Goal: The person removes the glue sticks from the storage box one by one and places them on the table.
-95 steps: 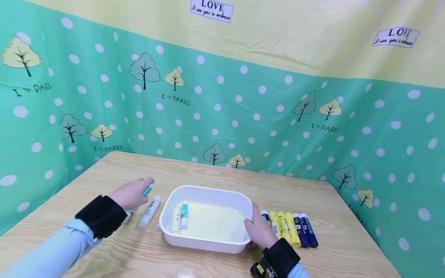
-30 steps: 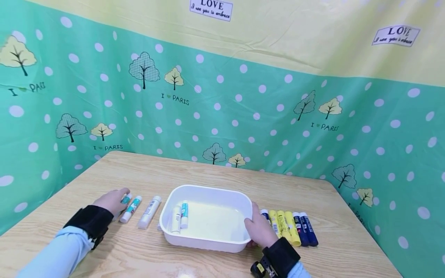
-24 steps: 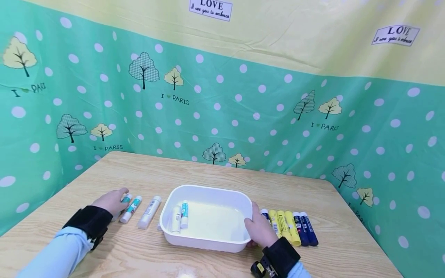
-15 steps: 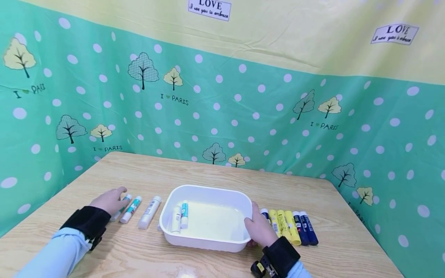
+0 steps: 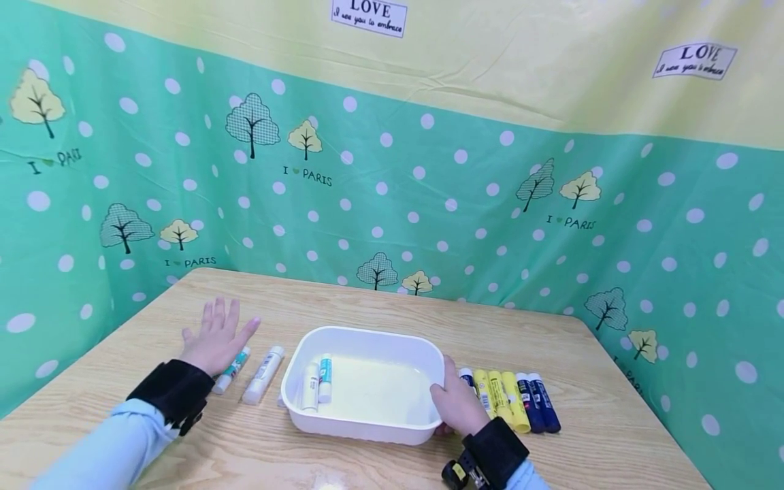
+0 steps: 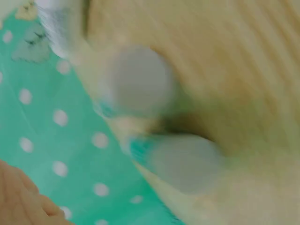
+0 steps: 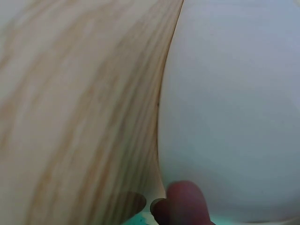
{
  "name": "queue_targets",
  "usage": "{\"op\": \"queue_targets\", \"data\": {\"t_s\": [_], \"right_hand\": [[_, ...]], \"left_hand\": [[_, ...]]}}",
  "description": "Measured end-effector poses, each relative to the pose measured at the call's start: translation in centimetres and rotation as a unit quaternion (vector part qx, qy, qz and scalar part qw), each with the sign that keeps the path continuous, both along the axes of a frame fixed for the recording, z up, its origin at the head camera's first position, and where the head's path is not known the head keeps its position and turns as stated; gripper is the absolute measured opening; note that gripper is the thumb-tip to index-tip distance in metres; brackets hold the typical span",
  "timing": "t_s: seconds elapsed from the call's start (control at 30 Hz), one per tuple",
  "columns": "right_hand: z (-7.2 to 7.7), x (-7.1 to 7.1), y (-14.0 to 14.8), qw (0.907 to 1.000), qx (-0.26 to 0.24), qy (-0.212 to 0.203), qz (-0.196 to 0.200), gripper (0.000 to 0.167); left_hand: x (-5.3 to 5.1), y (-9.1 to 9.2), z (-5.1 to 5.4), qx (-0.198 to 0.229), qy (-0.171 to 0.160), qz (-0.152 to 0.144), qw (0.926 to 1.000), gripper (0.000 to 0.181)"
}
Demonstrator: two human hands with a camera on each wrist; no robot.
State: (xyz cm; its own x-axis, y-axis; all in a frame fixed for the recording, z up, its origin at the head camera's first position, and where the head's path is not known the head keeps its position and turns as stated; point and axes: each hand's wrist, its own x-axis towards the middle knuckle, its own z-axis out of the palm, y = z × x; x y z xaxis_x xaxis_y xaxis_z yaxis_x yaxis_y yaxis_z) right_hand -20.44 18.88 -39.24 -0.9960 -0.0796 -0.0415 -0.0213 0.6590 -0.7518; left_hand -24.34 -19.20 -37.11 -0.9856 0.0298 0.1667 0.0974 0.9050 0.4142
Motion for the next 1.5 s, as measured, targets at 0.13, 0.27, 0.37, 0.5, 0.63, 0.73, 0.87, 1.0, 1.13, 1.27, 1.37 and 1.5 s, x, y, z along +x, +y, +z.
{"op": "queue_targets", "data": {"t_s": [0.13, 0.27, 0.37, 0.5, 0.63, 0.73, 0.87, 1.0, 1.13, 1.27, 1.37, 1.5], "right_hand": [[0.1, 0.0, 0.0, 1.0, 0.002, 0.0, -0.002, 0.059], [0.1, 0.0, 0.1, 1.0, 0.002, -0.001, -0.007, 0.06], [0.0, 0.0, 0.1, 1.0, 0.002, -0.001, -0.008, 0.061], [-0.1, 0.0, 0.2, 0.9999, 0.002, -0.004, -0.01, 0.061], [-0.1, 0.0, 0.2, 0.9999, -0.005, -0.008, -0.009, 0.061], [-0.2, 0.0, 0.1, 0.9999, -0.011, -0.006, -0.007, 0.061], [-0.3, 0.0, 0.0, 0.9999, -0.014, 0.0, -0.008, 0.06], [-0.3, 0.0, 0.0, 0.9999, -0.011, 0.01, -0.005, 0.059], [-0.4, -0.2, 0.1, 0.9999, -0.006, 0.016, 0.001, 0.059], [-0.4, -0.2, 0.2, 0.9998, -0.009, 0.016, 0.008, 0.059], [-0.4, -0.1, 0.2, 0.9998, -0.01, 0.014, 0.012, 0.059], [-0.4, 0.0, 0.0, 0.9999, -0.006, 0.011, 0.007, 0.059]], "left_hand": [[0.5, 2.6, 1.6, -0.006, 0.009, -0.021, 0.9997, 0.08], [0.9, 5.7, 3.3, -0.015, 0.022, -0.05, 0.9984, 0.078], [1.3, 8.2, 4.5, -0.017, 0.037, -0.068, 0.9969, 0.078], [1.6, 11.3, 5.9, -0.026, 0.066, -0.086, 0.9938, 0.077], [1.8, 13.6, 6.6, -0.056, 0.07, -0.094, 0.9915, 0.073], [2.0, 14.6, 6.7, -0.08, 0.058, -0.091, 0.9909, 0.068], [2.0, 15.4, 6.2, -0.098, 0.027, -0.093, 0.9905, 0.06], [1.9, 15.8, 5.7, -0.105, -0.002, -0.095, 0.9899, 0.045], [1.8, 16.2, 5.3, -0.136, -0.029, -0.099, 0.9852, 0.02], [1.9, 16.5, 5.0, -0.153, -0.035, -0.103, 0.9822, 0.012], [2.3, 16.3, 4.8, -0.111, -0.034, -0.11, 0.9871, 0.015], [2.8, 15.6, 4.1, -0.067, -0.003, -0.135, 0.9885, 0.015]]}}
